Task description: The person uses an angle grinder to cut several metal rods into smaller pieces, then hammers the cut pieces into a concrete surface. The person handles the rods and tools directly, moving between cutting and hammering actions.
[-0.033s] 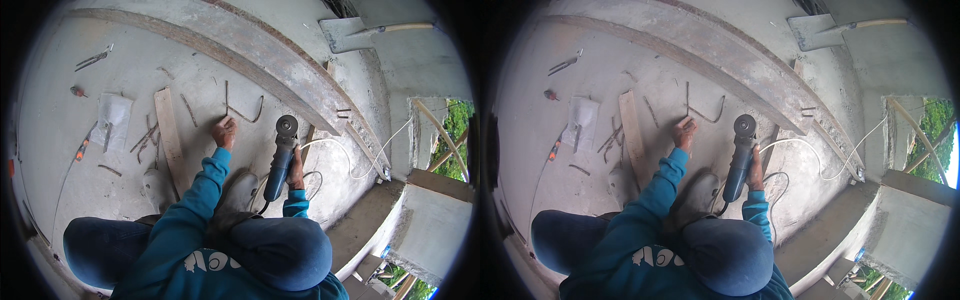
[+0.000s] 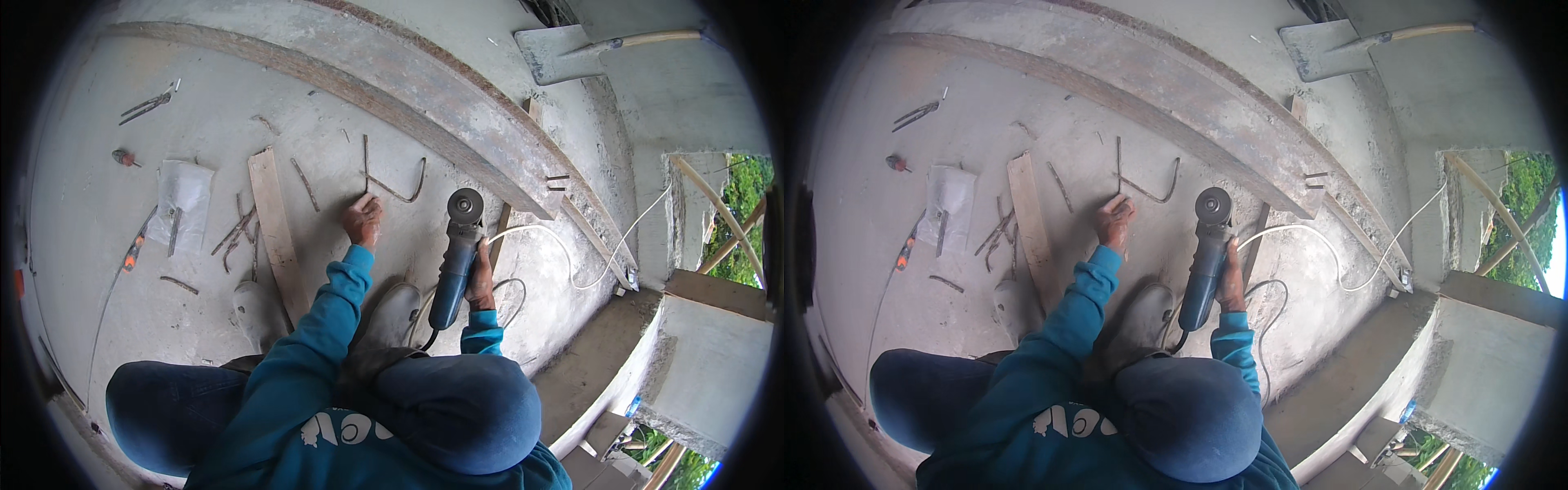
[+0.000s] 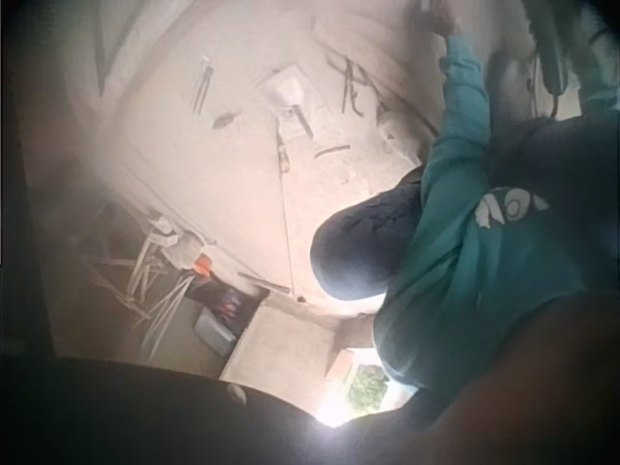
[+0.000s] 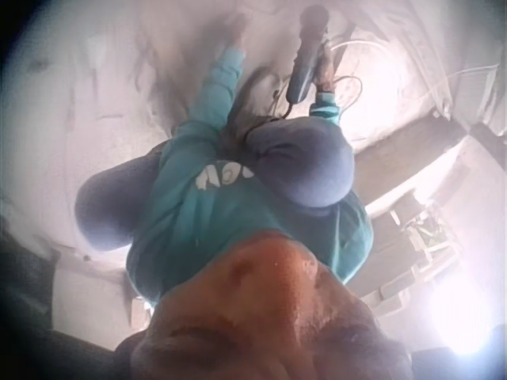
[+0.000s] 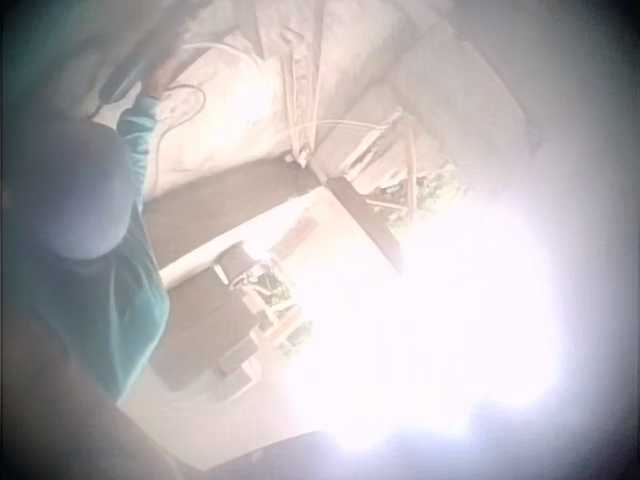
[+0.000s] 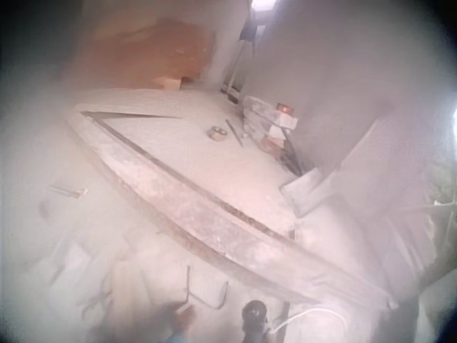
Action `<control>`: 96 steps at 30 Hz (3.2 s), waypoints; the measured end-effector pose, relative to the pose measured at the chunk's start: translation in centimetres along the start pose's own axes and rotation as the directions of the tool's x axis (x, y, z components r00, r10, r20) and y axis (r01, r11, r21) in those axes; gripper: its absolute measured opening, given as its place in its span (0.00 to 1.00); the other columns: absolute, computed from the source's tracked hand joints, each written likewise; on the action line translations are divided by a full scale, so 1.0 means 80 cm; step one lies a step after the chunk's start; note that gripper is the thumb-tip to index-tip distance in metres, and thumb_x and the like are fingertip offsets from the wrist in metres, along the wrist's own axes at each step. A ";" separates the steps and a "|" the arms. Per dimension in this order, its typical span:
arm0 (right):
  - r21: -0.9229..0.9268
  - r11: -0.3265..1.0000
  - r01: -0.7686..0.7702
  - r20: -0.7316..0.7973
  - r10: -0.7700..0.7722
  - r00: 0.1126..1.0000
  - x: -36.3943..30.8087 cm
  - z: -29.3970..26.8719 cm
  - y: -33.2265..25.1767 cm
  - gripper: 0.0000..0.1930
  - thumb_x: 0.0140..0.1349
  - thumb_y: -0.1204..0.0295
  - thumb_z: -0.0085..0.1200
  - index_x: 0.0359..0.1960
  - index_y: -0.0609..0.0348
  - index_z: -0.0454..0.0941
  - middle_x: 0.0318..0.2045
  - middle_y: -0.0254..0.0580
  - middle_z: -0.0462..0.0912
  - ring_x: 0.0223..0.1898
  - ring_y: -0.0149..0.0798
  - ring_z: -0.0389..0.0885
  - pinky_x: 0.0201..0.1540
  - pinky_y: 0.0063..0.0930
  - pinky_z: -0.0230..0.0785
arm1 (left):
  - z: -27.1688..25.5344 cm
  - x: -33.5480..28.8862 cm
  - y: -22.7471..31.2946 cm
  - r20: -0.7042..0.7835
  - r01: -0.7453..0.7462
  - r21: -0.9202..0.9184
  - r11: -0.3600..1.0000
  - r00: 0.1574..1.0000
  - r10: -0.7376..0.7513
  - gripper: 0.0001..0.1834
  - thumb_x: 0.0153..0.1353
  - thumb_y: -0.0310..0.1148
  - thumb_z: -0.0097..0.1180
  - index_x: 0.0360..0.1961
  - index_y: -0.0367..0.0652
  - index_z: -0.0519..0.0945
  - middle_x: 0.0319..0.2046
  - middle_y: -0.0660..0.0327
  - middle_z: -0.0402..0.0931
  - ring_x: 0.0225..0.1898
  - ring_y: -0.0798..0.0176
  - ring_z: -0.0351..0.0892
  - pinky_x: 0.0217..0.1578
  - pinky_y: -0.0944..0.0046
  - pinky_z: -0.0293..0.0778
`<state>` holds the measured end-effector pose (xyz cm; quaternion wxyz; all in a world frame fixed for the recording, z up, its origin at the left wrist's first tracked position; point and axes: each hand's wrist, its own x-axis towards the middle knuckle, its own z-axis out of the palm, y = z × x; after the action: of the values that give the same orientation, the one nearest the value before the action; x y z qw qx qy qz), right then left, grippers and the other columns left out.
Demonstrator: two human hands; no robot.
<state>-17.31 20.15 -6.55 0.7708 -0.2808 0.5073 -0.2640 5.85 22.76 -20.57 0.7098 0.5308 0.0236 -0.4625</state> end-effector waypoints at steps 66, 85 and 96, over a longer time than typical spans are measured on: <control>-0.409 0.912 0.039 0.138 0.020 0.990 0.085 0.054 -0.001 0.30 0.53 0.53 0.67 0.50 0.61 0.73 0.36 0.43 0.82 0.32 0.41 0.83 0.38 0.36 0.79 | -0.071 -0.011 0.663 0.616 -0.416 0.648 -0.638 0.779 0.117 0.14 0.53 0.25 0.57 0.41 0.39 0.70 0.29 0.51 0.79 0.38 0.48 0.80 0.38 0.50 0.73; -0.760 0.636 0.136 0.304 0.162 0.939 0.159 0.183 0.016 0.34 0.52 0.52 0.70 0.53 0.66 0.77 0.44 0.40 0.82 0.44 0.35 0.77 0.49 0.29 0.68 | -0.313 0.017 0.714 0.271 -0.001 0.840 -0.542 0.867 0.419 0.17 0.51 0.26 0.55 0.44 0.38 0.73 0.31 0.44 0.80 0.40 0.41 0.80 0.43 0.47 0.73; -0.772 0.580 0.260 0.314 -0.006 0.949 0.145 0.207 0.022 0.31 0.53 0.54 0.69 0.50 0.68 0.78 0.42 0.43 0.83 0.43 0.36 0.77 0.50 0.31 0.68 | -0.341 0.016 0.715 0.224 0.011 0.879 -0.477 0.874 0.432 0.18 0.50 0.28 0.57 0.44 0.38 0.73 0.33 0.47 0.81 0.40 0.43 0.81 0.42 0.47 0.74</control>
<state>2.28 16.09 -9.69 0.6008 -0.6702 0.4353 -0.0216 58.03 43.61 8.77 0.0038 0.9195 -0.3922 -0.0260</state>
